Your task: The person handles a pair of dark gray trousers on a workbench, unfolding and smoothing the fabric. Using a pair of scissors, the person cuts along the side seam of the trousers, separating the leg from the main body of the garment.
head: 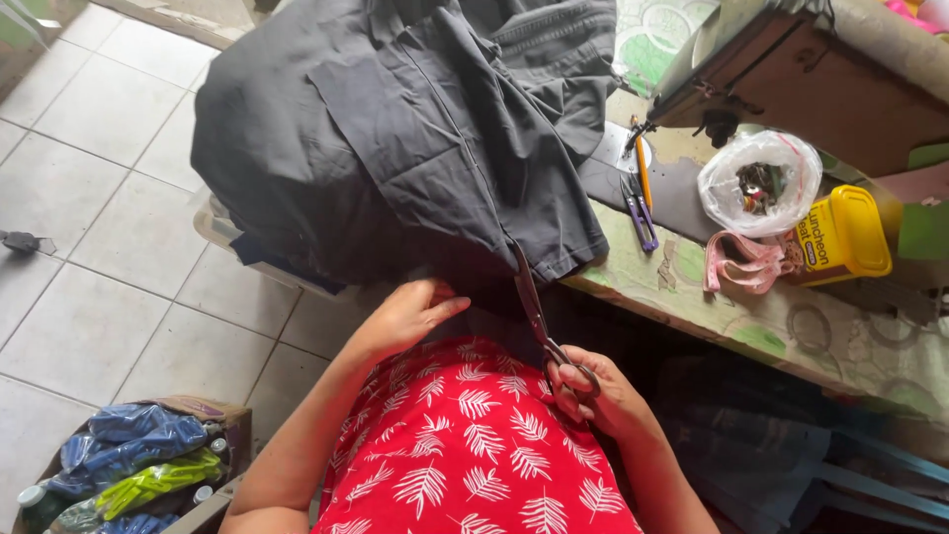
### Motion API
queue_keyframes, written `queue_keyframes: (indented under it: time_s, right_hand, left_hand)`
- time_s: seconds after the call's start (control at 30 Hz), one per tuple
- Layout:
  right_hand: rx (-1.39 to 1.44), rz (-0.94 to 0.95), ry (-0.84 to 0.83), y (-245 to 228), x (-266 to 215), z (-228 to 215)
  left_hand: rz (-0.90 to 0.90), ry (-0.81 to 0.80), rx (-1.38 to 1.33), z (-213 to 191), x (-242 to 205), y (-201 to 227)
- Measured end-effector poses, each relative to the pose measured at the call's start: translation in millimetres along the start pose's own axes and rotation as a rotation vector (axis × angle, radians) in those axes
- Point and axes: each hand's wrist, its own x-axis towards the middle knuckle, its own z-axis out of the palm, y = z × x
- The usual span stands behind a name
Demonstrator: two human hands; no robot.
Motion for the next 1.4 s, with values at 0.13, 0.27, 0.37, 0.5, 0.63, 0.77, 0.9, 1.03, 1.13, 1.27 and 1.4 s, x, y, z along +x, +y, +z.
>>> queue_keyframes:
  time_s: [0.13,0.27,0.37,0.5,0.63,0.77,0.9,1.03,1.13,1.27,1.4]
  right_hand:
    - [0.022,-0.077,0.086,20.1,8.3,-9.0]
    - [-0.005,-0.082,-0.011,14.9,11.1,-14.2]
    - [-0.043,-0.088,-0.046,16.9,11.6,-24.7]
    - [-0.165,-0.105,-0.075,18.6,15.7,-37.9]
    - [-0.219,-0.109,-0.072,9.9,18.8,-34.3]
    - [-0.149,-0.092,-0.037,9.7,18.2,-40.7]
    - [-0.163,-0.084,-0.055,2.7,17.8,-32.3]
    - [-0.224,-0.079,-0.088,-3.6,20.4,-32.3]
    - [-0.264,-0.09,-0.101,-10.7,24.9,-30.3]
    - [-0.271,-0.09,-0.124,-17.4,30.3,-25.4]
    - [-0.275,-0.121,-0.127,-20.5,32.9,-21.8]
  left_hand:
    - [-0.051,0.29,-0.897,52.0,28.6,-44.0]
    - [0.047,0.402,-1.283,58.2,25.8,-41.2]
    - [0.107,0.303,-1.521,47.3,7.7,-0.5]
    - [0.114,0.277,-1.49,44.6,11.2,25.2]
    - [0.002,0.395,-1.361,55.0,30.3,24.7]
    - [-0.049,0.409,-1.319,68.8,37.7,4.7]
    - [-0.079,0.417,-1.344,81.0,40.1,-7.9]
    - [-0.077,0.409,-1.349,70.0,35.1,9.2]
    - [-0.078,0.394,-1.344,70.3,33.6,11.9]
    - [-0.053,0.389,-1.344,68.4,30.2,16.4]
    - [-0.025,0.37,-1.342,60.6,25.8,21.9]
